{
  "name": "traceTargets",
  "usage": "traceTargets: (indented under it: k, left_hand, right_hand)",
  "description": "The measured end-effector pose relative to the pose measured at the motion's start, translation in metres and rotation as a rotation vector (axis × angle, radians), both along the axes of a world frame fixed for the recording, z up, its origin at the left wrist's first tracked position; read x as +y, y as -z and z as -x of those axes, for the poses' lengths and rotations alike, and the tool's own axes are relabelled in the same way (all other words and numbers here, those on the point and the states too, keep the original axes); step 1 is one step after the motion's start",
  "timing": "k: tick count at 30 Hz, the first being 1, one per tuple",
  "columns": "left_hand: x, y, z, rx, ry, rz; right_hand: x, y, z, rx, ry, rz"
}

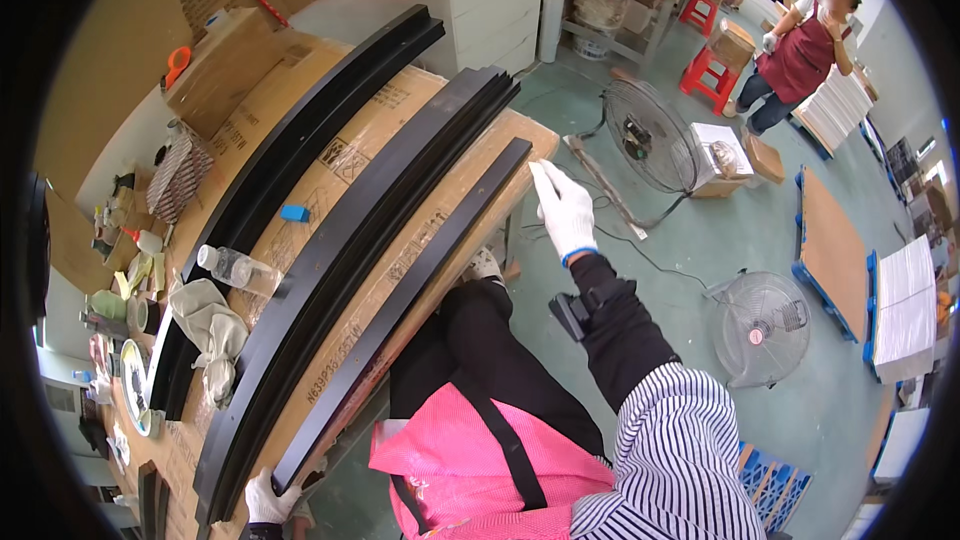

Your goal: Cleaning and polishing black furniture components using an eraser block and a cloth.

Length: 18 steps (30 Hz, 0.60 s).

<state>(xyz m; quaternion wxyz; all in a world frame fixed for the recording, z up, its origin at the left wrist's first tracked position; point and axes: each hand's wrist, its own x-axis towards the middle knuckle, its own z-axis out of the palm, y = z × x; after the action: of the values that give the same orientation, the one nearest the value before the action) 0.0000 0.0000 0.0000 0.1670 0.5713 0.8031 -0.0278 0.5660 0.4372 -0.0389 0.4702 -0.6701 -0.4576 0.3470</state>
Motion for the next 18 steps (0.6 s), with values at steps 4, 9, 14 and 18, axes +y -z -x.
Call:
traceTargets:
  k: [4,9,14,18]
  left_hand:
    - [-0.030,0.016,0.044,0.016,0.111,0.058]
    - [0.007,0.013,0.009,0.001,-0.033,-0.040]
    - [0.006,0.011,0.005,0.002,-0.093,0.015]
    - [-0.014,0.024,0.014,0.071,-0.078,0.001]
  right_hand:
    - [0.053,-0.002,-0.008,-0.426,-0.244,-0.217]
    - [0.102,-0.007,-0.016,-0.592,-0.324,-0.139]
    - [0.097,-0.001,-0.005,-0.581,-0.400,-0.115]
    - [0.077,0.007,0.011,-0.514,-0.415,-0.060]
